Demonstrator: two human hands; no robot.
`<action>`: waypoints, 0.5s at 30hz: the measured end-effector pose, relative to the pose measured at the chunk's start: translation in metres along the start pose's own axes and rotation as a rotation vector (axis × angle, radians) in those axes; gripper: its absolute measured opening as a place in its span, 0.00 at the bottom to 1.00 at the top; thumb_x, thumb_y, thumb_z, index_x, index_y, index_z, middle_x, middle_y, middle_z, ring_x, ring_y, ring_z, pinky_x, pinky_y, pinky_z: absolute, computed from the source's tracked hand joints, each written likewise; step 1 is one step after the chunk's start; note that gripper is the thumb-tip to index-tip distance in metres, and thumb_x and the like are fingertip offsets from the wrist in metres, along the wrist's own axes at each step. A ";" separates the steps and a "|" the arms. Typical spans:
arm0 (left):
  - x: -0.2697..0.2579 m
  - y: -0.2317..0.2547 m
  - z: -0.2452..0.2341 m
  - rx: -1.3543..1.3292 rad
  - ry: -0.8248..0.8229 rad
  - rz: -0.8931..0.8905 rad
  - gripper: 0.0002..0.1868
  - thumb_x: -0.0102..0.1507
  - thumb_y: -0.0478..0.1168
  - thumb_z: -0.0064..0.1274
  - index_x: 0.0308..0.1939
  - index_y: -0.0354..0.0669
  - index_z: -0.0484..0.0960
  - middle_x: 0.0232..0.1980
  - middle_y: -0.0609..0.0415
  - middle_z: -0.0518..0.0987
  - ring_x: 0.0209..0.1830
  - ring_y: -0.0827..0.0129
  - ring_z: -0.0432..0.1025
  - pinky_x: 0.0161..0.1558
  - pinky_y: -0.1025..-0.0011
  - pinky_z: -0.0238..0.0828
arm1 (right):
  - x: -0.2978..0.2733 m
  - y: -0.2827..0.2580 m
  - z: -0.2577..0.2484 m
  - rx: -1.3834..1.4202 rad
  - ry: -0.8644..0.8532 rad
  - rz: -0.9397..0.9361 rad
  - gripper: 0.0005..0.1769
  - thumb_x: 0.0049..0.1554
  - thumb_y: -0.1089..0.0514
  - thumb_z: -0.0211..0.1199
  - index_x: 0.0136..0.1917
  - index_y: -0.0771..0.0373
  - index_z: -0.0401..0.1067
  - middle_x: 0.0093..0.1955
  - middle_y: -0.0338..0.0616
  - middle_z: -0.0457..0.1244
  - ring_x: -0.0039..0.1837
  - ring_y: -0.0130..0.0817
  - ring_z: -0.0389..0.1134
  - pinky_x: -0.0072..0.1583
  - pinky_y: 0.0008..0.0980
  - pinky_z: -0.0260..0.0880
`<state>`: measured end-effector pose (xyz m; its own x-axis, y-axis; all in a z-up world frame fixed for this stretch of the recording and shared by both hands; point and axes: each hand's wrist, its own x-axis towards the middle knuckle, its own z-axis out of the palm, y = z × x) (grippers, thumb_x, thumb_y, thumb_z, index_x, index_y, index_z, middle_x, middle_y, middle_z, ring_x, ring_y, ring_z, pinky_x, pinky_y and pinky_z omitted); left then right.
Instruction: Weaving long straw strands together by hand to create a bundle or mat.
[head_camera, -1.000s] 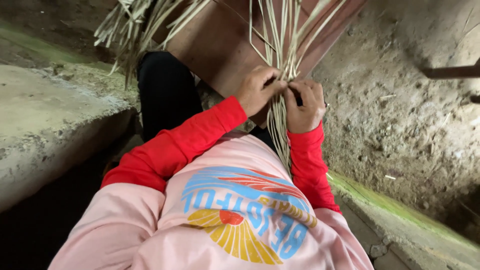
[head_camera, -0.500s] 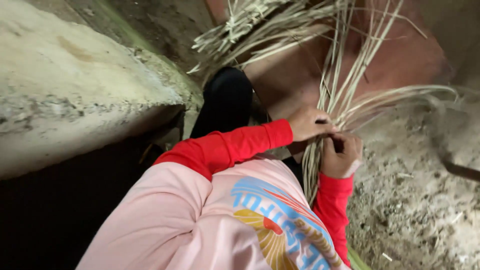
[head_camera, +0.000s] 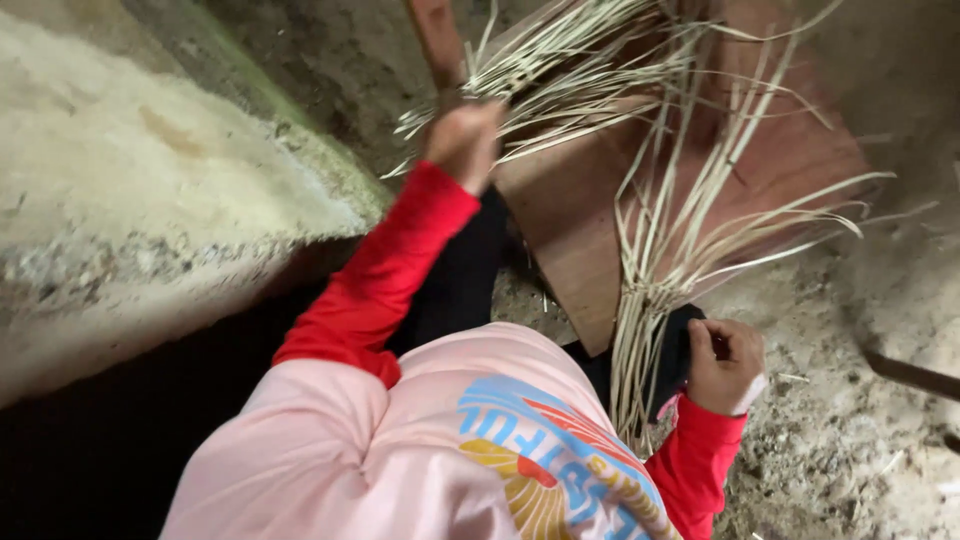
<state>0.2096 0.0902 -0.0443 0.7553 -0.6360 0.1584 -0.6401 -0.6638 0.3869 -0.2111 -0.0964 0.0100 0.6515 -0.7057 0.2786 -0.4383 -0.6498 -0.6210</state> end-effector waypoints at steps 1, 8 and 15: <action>0.000 -0.013 0.002 -0.006 0.000 0.015 0.08 0.68 0.38 0.40 0.38 0.49 0.77 0.30 0.45 0.81 0.28 0.42 0.76 0.29 0.44 0.67 | 0.001 0.008 0.001 -0.007 0.014 0.006 0.06 0.61 0.71 0.74 0.47 0.66 0.77 0.47 0.50 0.67 0.51 0.40 0.65 0.52 0.36 0.67; -0.001 -0.019 -0.015 0.172 -0.215 -0.023 0.14 0.59 0.50 0.64 0.44 0.51 0.82 0.45 0.50 0.76 0.48 0.52 0.73 0.36 0.49 0.78 | 0.009 0.002 0.002 0.010 0.053 -0.082 0.08 0.54 0.65 0.80 0.45 0.60 0.81 0.41 0.45 0.68 0.44 0.44 0.70 0.44 0.35 0.71; -0.026 -0.013 -0.036 0.115 0.147 0.063 0.08 0.59 0.45 0.65 0.39 0.52 0.83 0.46 0.56 0.76 0.44 0.55 0.76 0.35 0.56 0.80 | 0.014 -0.006 -0.005 0.076 0.046 -0.046 0.07 0.54 0.69 0.78 0.45 0.64 0.81 0.40 0.49 0.68 0.42 0.46 0.71 0.43 0.36 0.74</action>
<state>0.2030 0.1297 -0.0210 0.7202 -0.6191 0.3130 -0.6923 -0.6705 0.2667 -0.2027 -0.1039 0.0210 0.6398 -0.6888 0.3409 -0.3592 -0.6601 -0.6597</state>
